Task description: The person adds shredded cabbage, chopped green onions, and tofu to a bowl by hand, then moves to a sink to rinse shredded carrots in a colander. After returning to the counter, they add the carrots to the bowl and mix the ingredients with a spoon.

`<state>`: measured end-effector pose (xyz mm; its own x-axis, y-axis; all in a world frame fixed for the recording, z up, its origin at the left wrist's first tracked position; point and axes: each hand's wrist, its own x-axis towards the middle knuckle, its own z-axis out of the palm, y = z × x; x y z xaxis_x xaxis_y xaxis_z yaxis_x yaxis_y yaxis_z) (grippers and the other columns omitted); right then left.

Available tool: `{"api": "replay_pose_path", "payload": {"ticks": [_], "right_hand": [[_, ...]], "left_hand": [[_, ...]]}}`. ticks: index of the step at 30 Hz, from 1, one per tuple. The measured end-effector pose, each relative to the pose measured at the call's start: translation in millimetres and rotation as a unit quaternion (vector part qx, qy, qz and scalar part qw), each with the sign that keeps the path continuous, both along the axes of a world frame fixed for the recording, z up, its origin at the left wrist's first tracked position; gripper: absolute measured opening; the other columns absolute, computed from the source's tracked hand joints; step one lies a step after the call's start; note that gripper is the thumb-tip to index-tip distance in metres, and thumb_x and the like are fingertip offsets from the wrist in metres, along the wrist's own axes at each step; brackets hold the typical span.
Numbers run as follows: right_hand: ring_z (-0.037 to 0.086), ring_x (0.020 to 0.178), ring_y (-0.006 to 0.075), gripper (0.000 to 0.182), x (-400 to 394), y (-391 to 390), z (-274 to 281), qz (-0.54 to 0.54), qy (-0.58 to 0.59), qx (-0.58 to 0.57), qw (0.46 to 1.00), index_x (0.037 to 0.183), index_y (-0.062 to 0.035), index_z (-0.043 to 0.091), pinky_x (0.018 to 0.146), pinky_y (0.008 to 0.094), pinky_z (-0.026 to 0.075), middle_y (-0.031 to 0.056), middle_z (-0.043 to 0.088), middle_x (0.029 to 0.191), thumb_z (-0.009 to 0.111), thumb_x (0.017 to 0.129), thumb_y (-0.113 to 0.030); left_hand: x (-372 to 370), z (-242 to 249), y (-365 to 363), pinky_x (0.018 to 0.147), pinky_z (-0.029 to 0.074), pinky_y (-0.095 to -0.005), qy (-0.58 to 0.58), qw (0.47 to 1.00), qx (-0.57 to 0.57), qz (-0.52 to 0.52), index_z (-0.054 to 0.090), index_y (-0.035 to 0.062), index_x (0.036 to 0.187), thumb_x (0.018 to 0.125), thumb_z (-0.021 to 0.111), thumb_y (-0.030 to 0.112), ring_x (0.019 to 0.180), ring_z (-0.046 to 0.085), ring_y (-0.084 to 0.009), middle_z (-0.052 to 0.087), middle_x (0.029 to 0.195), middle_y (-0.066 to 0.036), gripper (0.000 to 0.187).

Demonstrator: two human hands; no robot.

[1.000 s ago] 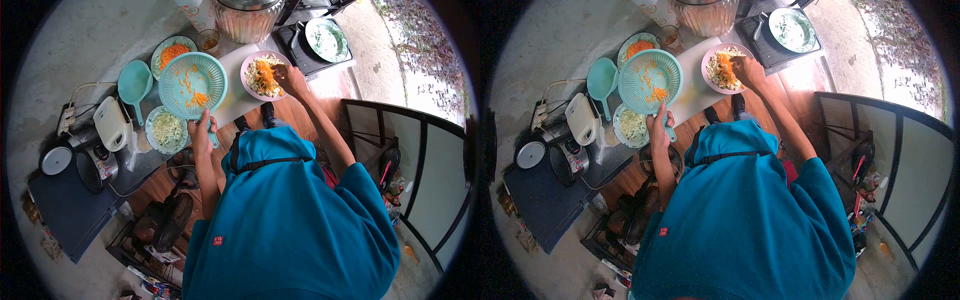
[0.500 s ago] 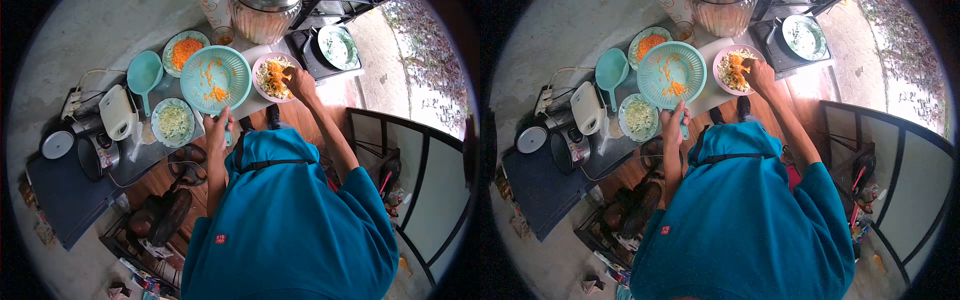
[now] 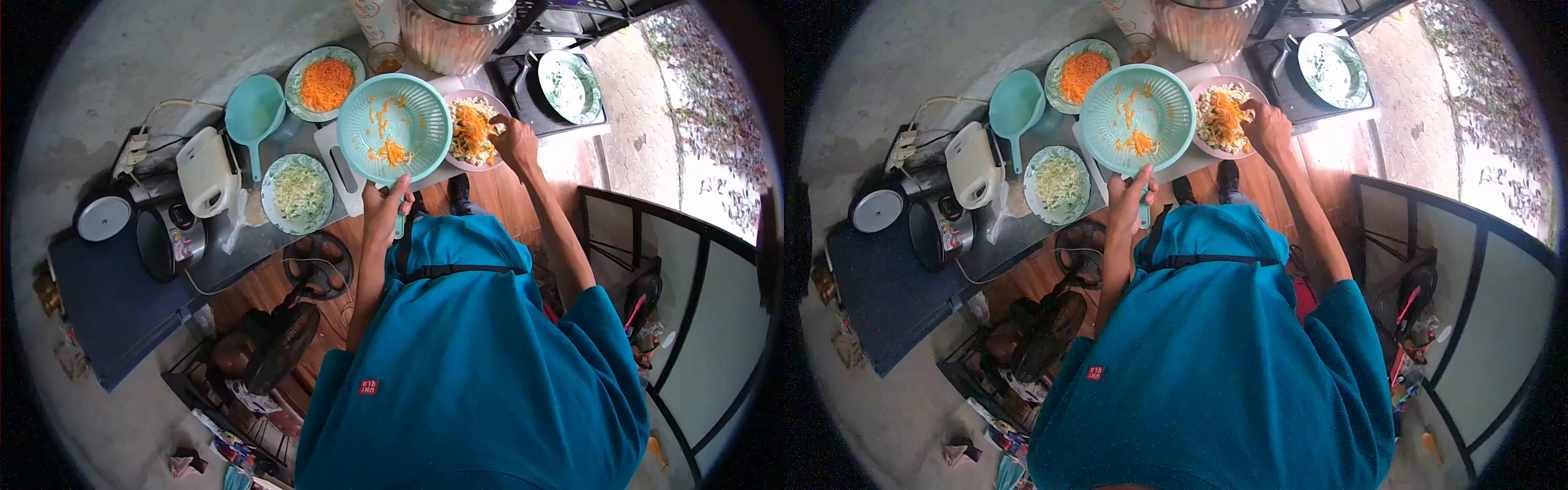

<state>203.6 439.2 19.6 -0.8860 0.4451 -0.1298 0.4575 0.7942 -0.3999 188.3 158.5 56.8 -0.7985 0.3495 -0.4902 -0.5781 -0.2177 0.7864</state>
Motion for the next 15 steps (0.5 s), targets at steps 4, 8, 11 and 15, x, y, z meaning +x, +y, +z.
{"api": "replay_pose_path", "payload": {"ticks": [4,8,11,15], "right_hand": [[0.065,0.078,0.0330,0.021,2.2,5.7,-2.9,0.022,0.130,0.030,0.991,0.087,-0.0112,0.066,0.066,0.0413,0.050,0.0137,0.068,0.083,0.070,0.068,-0.019],[0.066,0.077,0.0330,0.028,-1.5,8.7,-3.8,0.009,0.019,-0.012,1.000,0.091,-0.0101,0.065,0.064,0.0414,0.051,0.0147,0.068,0.084,0.072,0.068,-0.024],[0.066,0.076,0.0333,0.034,0.0,9.3,-2.8,0.027,0.051,0.015,0.998,0.098,-0.0101,0.064,0.064,0.0414,0.052,0.0150,0.068,0.083,0.072,0.069,-0.025],[0.065,0.076,0.0324,0.028,-3.9,3.7,5.9,-0.001,0.036,-0.011,0.999,0.089,-0.0074,0.061,0.062,0.0415,0.050,0.0138,0.066,0.083,0.072,0.071,-0.026]], "left_hand": [[-0.2,3.8,3.9,0.044,0.036,-0.0210,0.002,1.000,0.005,-0.004,0.054,-0.0008,0.094,0.087,0.062,0.011,0.050,0.046,-0.0085,0.054,0.065,-0.005,0.016],[-2.5,2.5,3.4,0.044,0.036,-0.0207,0.014,1.000,-0.003,-0.023,0.053,-0.0012,0.096,0.087,0.062,0.010,0.051,0.046,-0.0081,0.054,0.066,-0.005,0.017],[-2.3,5.7,6.3,0.044,0.037,-0.0206,0.022,0.999,-0.009,-0.030,0.053,-0.0011,0.097,0.086,0.063,0.009,0.053,0.048,-0.0078,0.054,0.070,-0.004,0.018],[-3.5,4.5,9.7,0.044,0.039,-0.0203,0.023,0.998,-0.010,-0.049,0.052,-0.0012,0.100,0.086,0.063,0.008,0.057,0.050,-0.0075,0.055,0.076,-0.004,0.020]]}}
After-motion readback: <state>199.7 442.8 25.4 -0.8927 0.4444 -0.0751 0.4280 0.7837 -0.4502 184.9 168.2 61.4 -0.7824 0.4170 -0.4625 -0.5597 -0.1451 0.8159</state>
